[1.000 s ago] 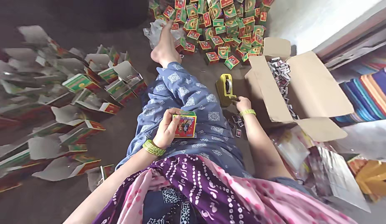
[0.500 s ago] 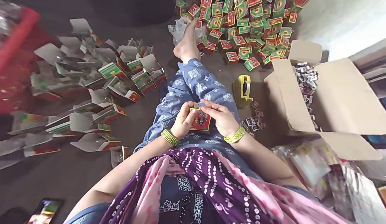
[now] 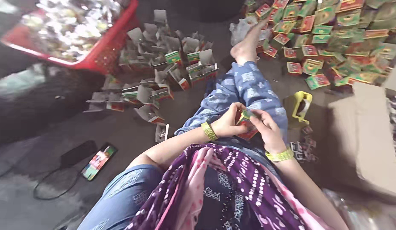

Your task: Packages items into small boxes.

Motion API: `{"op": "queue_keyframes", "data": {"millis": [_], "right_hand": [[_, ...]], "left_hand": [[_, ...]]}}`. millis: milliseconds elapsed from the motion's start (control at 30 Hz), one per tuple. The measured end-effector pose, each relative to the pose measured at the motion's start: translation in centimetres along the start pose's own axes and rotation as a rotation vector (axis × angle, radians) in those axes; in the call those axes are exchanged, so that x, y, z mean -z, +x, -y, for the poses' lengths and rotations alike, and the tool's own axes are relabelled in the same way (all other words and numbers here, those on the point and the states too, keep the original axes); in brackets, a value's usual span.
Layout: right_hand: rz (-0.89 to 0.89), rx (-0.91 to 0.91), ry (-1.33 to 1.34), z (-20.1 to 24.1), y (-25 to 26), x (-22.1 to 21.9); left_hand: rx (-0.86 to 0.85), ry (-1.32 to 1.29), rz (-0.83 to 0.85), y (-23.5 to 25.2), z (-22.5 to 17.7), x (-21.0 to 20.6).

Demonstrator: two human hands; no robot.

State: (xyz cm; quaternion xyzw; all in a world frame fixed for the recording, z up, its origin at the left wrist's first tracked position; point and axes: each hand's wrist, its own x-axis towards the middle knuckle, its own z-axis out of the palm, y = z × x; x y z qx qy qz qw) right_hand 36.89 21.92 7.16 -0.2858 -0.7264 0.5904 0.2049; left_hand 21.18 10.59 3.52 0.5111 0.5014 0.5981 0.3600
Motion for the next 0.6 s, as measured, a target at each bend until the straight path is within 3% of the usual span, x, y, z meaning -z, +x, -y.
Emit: {"op": "queue_keyframes", "data": {"millis": [100, 200, 267, 333, 433, 500, 567, 600], "right_hand": [[0.097, 0.222, -0.279, -1.2, -0.4, 0.2], [0.097, 0.22, -0.284, -1.1, -0.5, 0.3], [0.082, 0.168, -0.229, -1.0, -0.4, 0.5], [0.074, 0.109, -0.165, -1.0, -0.2, 0.4], [0.092, -0.041, -0.021, 0.0, 0.2, 0.5], [0.22, -0.208, 0.049, 1.6, 0.8, 1.2], [0.464, -0.371, 0.011, 2.9, 2.0, 2.5], [0.57, -0.44, -0.047, 3.5, 2.7, 3.0]], "left_hand": [[0.159, 0.016, 0.06, -0.9, -1.3, 2.7], [0.222, 0.407, -0.068, -3.6, -3.3, 7.0], [0.317, 0.73, -0.087, -6.1, -4.1, 10.4], [0.481, 0.967, 0.012, -9.5, -3.9, 13.6], [0.848, 1.057, 0.204, -14.1, -2.9, 16.8], [0.908, 1.054, 0.197, -15.7, -2.2, 17.5], [0.857, 0.961, 0.064, -13.6, -5.8, 15.4], [0.873, 0.844, -0.008, -10.6, -10.9, 12.3]]}}
